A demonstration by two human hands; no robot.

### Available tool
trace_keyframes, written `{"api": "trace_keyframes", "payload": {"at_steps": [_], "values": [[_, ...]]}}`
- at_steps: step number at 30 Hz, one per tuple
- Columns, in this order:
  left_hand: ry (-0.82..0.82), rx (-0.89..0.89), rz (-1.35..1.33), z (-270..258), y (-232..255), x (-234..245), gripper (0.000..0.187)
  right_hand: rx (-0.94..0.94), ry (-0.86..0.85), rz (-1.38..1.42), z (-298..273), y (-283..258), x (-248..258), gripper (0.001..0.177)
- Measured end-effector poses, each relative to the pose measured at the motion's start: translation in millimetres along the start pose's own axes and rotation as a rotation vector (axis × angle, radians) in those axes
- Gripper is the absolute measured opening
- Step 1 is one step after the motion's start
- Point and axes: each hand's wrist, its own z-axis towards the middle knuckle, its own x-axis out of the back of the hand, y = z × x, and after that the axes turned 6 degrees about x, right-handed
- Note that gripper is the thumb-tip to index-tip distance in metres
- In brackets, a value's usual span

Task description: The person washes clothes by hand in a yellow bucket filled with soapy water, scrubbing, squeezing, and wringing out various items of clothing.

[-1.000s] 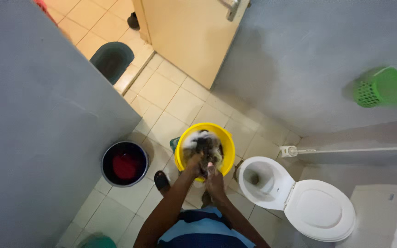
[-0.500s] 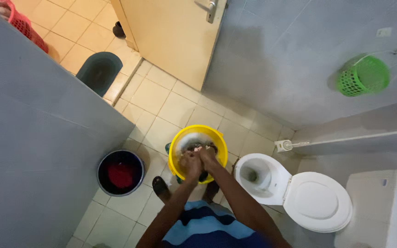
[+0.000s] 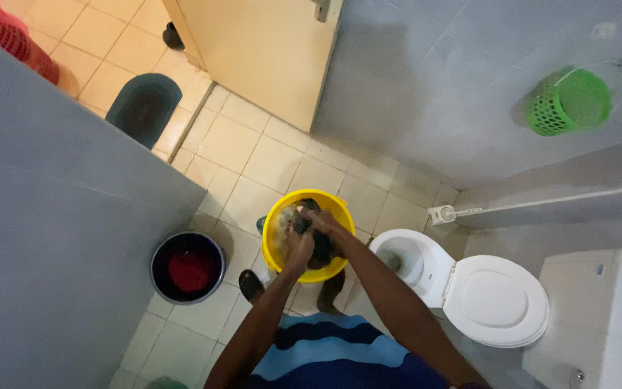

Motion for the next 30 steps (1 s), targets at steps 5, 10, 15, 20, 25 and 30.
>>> {"api": "trace_keyframes", "payload": {"at_steps": [5, 10, 15, 20, 25, 30], "values": [[-0.183, -0.072, 0.183, 3.6, 7.3, 20.6, 0.059, 0.020, -0.040, 0.428, 5.7, 25.7, 7.1, 0.050], [-0.320, 0.315, -0.002, 39.7, 16.2, 11.8, 0.077, 0.394, 0.348, 0.304, -45.3, 24.5, -42.4, 0.032], [-0.477, 0.226, -0.026, 77.9, -6.0, 37.1, 0.067, 0.502, 0.305, 0.222, -130.8, -4.1, -40.5, 0.039], [-0.430, 0.208, 0.113, 72.4, -11.8, 17.0, 0.057, 0.734, 0.484, -0.065, -107.9, 3.5, -36.9, 0.050], [-0.225, 0.011, 0.776, 53.0, 6.3, 12.9, 0.047, 0.647, 0.537, -0.009, -45.4, 41.1, -19.5, 0.048], [-0.262, 0.162, 0.088, 24.0, 29.3, 38.8, 0.053, 0.262, -0.005, 0.415, -31.5, 79.8, -1.0, 0.038]]}}
